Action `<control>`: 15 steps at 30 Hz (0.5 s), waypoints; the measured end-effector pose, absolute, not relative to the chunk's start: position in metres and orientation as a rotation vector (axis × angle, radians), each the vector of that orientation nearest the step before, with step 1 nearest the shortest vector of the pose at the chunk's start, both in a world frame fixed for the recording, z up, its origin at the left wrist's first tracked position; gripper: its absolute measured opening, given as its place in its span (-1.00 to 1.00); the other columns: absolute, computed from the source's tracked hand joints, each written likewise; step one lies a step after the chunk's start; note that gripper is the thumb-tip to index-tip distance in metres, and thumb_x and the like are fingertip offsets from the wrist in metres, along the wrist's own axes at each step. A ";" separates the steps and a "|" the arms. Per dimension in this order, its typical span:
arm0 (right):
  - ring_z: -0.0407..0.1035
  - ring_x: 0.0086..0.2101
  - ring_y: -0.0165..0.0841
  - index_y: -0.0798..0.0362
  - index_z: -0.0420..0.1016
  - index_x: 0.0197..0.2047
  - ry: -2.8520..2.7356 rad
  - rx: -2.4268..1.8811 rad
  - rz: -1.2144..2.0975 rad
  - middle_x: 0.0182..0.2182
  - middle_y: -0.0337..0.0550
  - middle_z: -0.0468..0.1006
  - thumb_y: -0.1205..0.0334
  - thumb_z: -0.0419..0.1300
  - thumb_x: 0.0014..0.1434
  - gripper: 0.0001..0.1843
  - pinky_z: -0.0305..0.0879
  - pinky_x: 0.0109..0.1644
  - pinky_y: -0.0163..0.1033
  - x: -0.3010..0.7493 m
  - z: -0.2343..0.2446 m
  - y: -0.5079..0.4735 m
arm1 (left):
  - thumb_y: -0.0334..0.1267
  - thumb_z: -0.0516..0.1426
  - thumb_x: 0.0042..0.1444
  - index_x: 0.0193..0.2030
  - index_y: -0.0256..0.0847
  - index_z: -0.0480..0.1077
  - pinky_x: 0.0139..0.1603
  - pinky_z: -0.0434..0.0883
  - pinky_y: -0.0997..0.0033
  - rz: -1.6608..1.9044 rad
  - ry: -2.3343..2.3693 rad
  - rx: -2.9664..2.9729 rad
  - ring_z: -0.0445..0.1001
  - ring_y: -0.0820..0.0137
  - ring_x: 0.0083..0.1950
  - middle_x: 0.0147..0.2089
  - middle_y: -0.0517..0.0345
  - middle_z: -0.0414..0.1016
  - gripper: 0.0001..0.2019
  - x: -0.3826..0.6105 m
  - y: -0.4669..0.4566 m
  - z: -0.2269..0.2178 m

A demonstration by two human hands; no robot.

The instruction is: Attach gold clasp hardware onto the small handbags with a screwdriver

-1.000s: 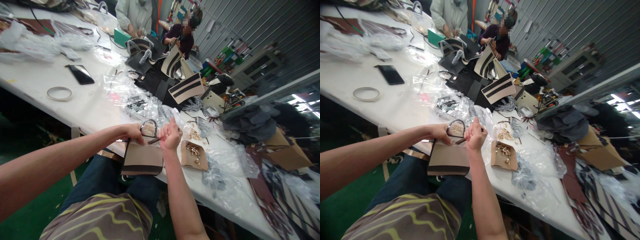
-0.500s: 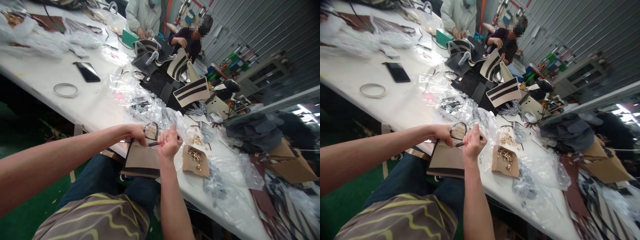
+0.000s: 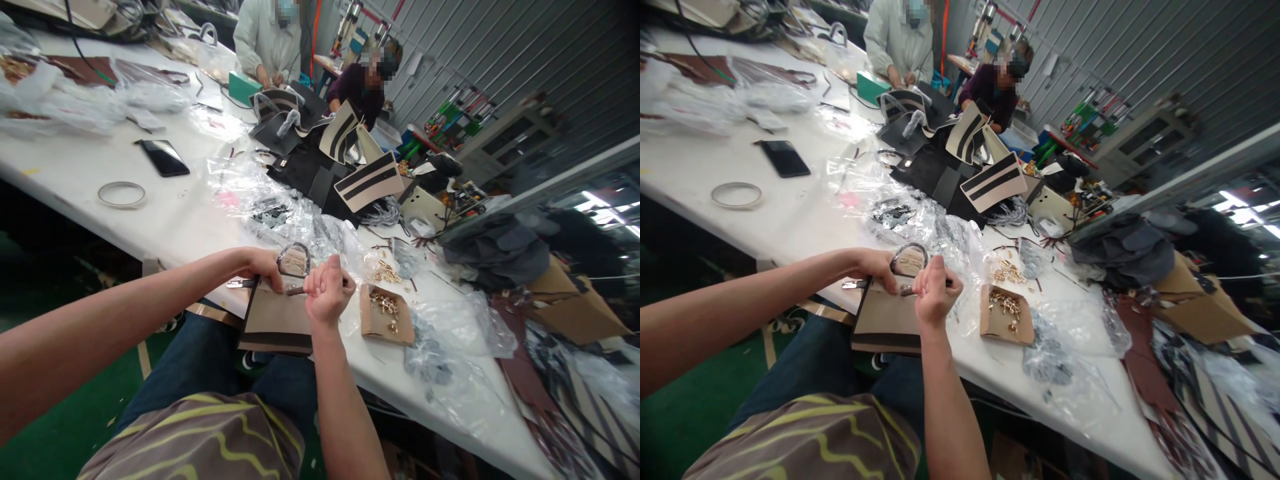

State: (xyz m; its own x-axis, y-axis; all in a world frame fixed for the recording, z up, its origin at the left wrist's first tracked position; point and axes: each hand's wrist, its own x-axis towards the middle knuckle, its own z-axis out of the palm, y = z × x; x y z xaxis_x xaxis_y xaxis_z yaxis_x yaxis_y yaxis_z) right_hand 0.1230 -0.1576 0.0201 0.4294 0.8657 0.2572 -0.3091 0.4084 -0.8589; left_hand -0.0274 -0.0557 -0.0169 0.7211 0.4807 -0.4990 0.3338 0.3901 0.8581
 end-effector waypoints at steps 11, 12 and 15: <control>-0.13 -0.75 -0.55 -0.05 0.04 -0.65 -0.834 -0.897 0.888 -0.76 -0.47 -0.01 -0.16 0.33 0.45 -0.21 -0.18 -0.68 -0.31 0.115 0.023 -0.153 | -0.47 0.40 -0.48 -0.33 -0.23 0.60 -0.34 0.65 0.19 0.075 0.822 1.082 0.67 0.04 -0.28 -0.31 0.03 0.72 -0.58 -0.025 -0.053 -0.028; -0.12 -0.75 -0.55 -0.04 0.05 -0.65 -0.838 -0.905 0.885 -0.75 -0.47 0.00 -0.16 0.34 0.45 -0.21 -0.17 -0.68 -0.31 0.114 0.022 -0.154 | -0.47 0.40 -0.48 -0.32 -0.23 0.59 -0.34 0.65 0.16 0.053 0.835 1.078 0.68 0.01 -0.28 -0.32 0.02 0.72 -0.58 -0.024 -0.052 -0.029; -0.09 -0.74 -0.55 -0.05 0.06 -0.64 -0.819 -0.946 0.886 -0.74 -0.47 0.01 -0.16 0.38 0.41 -0.22 -0.13 -0.69 -0.32 0.112 0.020 -0.148 | -0.47 0.40 -0.45 -0.31 -0.21 0.59 -0.29 0.67 0.12 0.041 0.849 1.089 0.71 -0.03 -0.25 -0.32 0.01 0.72 -0.59 -0.023 -0.051 -0.031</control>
State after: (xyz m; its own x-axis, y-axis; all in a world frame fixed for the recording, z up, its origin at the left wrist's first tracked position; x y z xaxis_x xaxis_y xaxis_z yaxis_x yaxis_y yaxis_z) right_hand 0.1116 -0.1480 0.0203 0.4042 0.8946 0.1907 -0.2602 0.3124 -0.9136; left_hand -0.0227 -0.0513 -0.0307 0.6929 0.4223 -0.5844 0.3638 0.4950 0.7891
